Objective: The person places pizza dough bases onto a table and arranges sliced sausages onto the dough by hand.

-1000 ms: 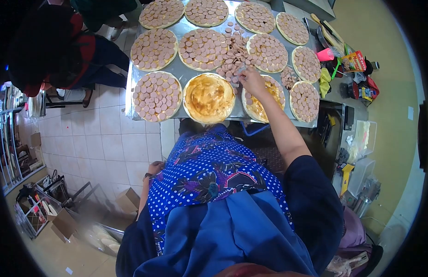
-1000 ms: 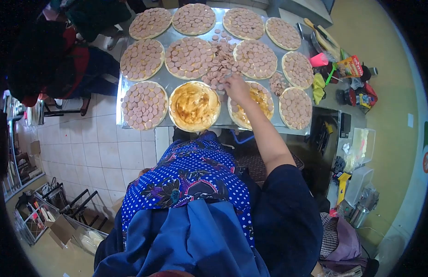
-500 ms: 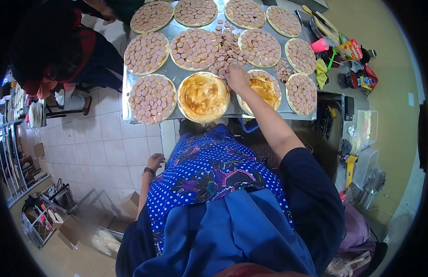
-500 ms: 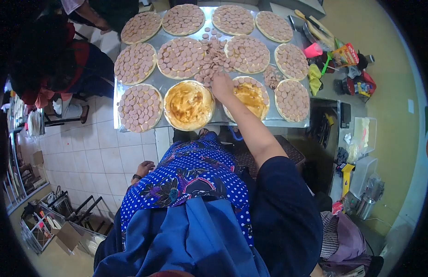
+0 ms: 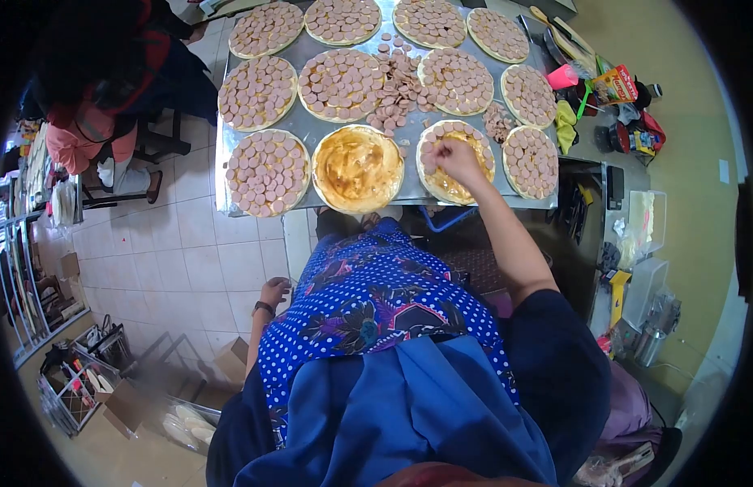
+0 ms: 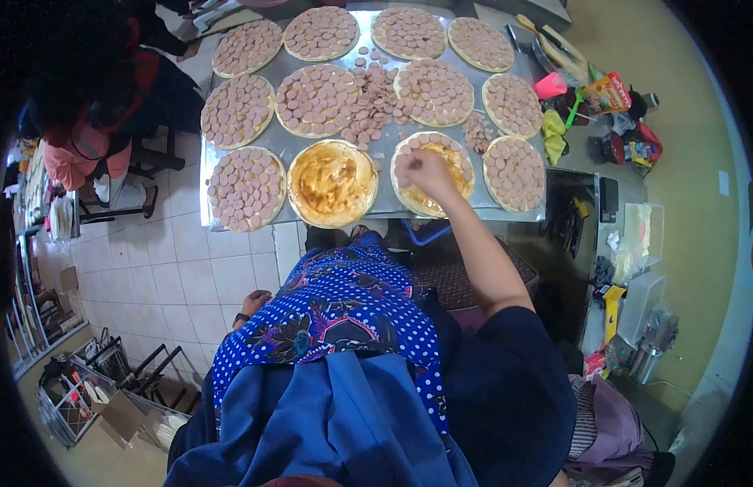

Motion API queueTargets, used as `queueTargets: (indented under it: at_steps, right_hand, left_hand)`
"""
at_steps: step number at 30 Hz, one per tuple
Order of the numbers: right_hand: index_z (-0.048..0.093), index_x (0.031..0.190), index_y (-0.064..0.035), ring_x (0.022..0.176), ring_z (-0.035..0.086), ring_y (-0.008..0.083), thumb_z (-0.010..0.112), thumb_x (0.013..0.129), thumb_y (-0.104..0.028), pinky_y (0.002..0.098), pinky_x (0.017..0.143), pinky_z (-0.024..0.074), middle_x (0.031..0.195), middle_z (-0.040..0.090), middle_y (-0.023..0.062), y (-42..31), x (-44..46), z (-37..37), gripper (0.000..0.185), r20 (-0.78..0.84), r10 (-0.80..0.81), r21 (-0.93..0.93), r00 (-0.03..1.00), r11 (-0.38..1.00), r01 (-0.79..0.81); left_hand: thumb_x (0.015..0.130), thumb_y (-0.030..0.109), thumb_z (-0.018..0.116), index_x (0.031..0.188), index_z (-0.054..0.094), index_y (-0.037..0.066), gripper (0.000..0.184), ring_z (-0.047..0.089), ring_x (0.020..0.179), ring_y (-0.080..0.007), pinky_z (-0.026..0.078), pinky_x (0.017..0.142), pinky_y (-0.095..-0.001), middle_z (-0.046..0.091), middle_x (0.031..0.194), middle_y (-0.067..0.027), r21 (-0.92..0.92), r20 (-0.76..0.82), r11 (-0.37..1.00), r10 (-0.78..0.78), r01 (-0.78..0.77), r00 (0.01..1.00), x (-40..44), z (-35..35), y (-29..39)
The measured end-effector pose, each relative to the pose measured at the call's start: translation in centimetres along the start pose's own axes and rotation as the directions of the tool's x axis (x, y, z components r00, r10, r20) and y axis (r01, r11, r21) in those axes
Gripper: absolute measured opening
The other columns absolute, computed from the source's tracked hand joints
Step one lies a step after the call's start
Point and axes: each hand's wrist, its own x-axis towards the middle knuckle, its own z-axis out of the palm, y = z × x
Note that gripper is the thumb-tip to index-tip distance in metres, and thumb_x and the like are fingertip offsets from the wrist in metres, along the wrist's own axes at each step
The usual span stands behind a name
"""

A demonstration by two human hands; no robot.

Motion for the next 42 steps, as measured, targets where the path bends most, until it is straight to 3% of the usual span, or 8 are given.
queueTargets:
  at_steps: [6, 17, 22, 24, 26, 31, 33, 42]
  right_hand:
    - [0.063, 0.072, -0.0075, 0.066, 0.062, 0.0213, 0.069, 0.067, -0.017, 0.0327, 0.061, 0.0473, 0.070, 0.063, 0.0082, -0.1, -4.0, 1.0, 0.012, -0.075, 0.122, -0.269, 0.990, 0.953, -0.138]
    - [0.065, 0.076, -0.0090, 0.073, 0.059, 0.0258, 0.060, 0.074, -0.024, 0.0388, 0.063, 0.0463, 0.075, 0.058, 0.0091, -1.0, 3.2, 3.2, 0.016, -0.194, -0.175, -0.205, 0.965, 0.969, 0.134]
    - [0.065, 0.080, -0.0102, 0.078, 0.059, 0.0268, 0.061, 0.074, -0.022, 0.0388, 0.071, 0.0473, 0.081, 0.060, 0.0103, -1.8, 8.0, 6.4, 0.014, -0.384, -0.250, -0.520, 0.889, 0.854, 0.016]
    - [0.065, 0.081, -0.0093, 0.078, 0.060, 0.0276, 0.061, 0.073, -0.019, 0.0401, 0.068, 0.0475, 0.081, 0.062, 0.0101, -1.9, 9.0, 6.8, 0.013, -0.394, -0.239, -0.495, 0.888, 0.869, 0.014]
    - [0.065, 0.079, -0.0056, 0.075, 0.061, 0.0256, 0.063, 0.071, -0.017, 0.0376, 0.066, 0.0475, 0.080, 0.063, 0.0109, -2.2, 9.2, 6.2, 0.015, -0.189, 0.090, -0.226, 0.978, 0.965, -0.133]
    - [0.067, 0.075, -0.0038, 0.068, 0.059, 0.0160, 0.067, 0.068, -0.012, 0.0283, 0.064, 0.0462, 0.077, 0.064, 0.0078, -0.9, 5.4, 2.3, 0.011, -0.262, 0.072, 0.181, 0.962, 0.983, -0.025]
    - [0.065, 0.085, 0.0012, 0.067, 0.057, 0.0105, 0.065, 0.073, -0.006, 0.0235, 0.061, 0.0461, 0.071, 0.063, 0.0039, 0.7, 2.2, 0.9, 0.014, -0.280, -0.063, 0.161, 0.958, 0.981, 0.111]
    - [0.062, 0.072, -0.0003, 0.061, 0.059, 0.0155, 0.069, 0.065, -0.003, 0.0266, 0.059, 0.0466, 0.065, 0.062, 0.0088, 2.5, -7.2, 3.5, 0.011, -0.325, 0.195, 0.063, 0.925, 0.981, -0.185]
  left_hand:
    - [0.081, 0.020, 0.057, 0.102, 0.059, 0.007, 0.024, 0.059, 0.076, -0.0144, 0.047, 0.059, -0.0298, 0.063, 0.085, -0.0048, 0.052, 0.037, 0.998, -0.033, 0.031, 0.999, 0.4, 0.7, 0.0]
    - [0.081, 0.019, 0.058, 0.101, 0.060, 0.005, 0.025, 0.058, 0.074, -0.0142, 0.046, 0.059, -0.0277, 0.063, 0.086, -0.0047, 0.087, -0.009, 0.995, 0.048, -0.047, 0.999, 0.1, 0.7, 1.0]
    - [0.079, 0.019, 0.061, 0.098, 0.063, 0.001, 0.026, 0.060, 0.076, -0.0157, 0.049, 0.066, -0.0285, 0.065, 0.086, -0.0091, 0.111, 0.015, 0.988, 0.102, -0.103, 0.995, 2.4, -0.7, -3.3]
    - [0.078, 0.018, 0.062, 0.096, 0.064, 0.000, 0.026, 0.061, 0.079, -0.0160, 0.049, 0.069, -0.0285, 0.065, 0.087, -0.0104, 0.094, 0.036, 0.993, 0.073, -0.076, 0.997, 4.3, -1.8, -5.4]
    - [0.077, 0.018, 0.062, 0.096, 0.063, 0.000, 0.026, 0.062, 0.080, -0.0172, 0.049, 0.071, -0.0291, 0.065, 0.088, -0.0111, 0.267, 0.017, 0.954, 0.138, -0.138, 0.990, 1.8, -2.5, -1.8]
    - [0.080, 0.013, 0.058, 0.098, 0.061, -0.002, 0.025, 0.063, 0.078, -0.0199, 0.051, 0.069, -0.0304, 0.064, 0.088, -0.0125, 0.074, 0.019, 0.993, 0.087, -0.089, 0.996, 2.4, -4.9, 0.6]
    - [0.081, 0.012, 0.056, 0.099, 0.059, -0.003, 0.023, 0.063, 0.078, -0.0223, 0.051, 0.068, -0.0319, 0.064, 0.090, -0.0133, 0.010, 0.036, 0.997, 0.076, -0.076, 0.996, 3.2, -6.1, 1.6]
    - [0.082, 0.013, 0.055, 0.099, 0.060, -0.003, 0.024, 0.063, 0.077, -0.0213, 0.052, 0.064, -0.0307, 0.064, 0.089, -0.0142, 0.180, 0.172, 0.979, 0.065, -0.096, 0.983, 8.2, -10.2, 4.3]
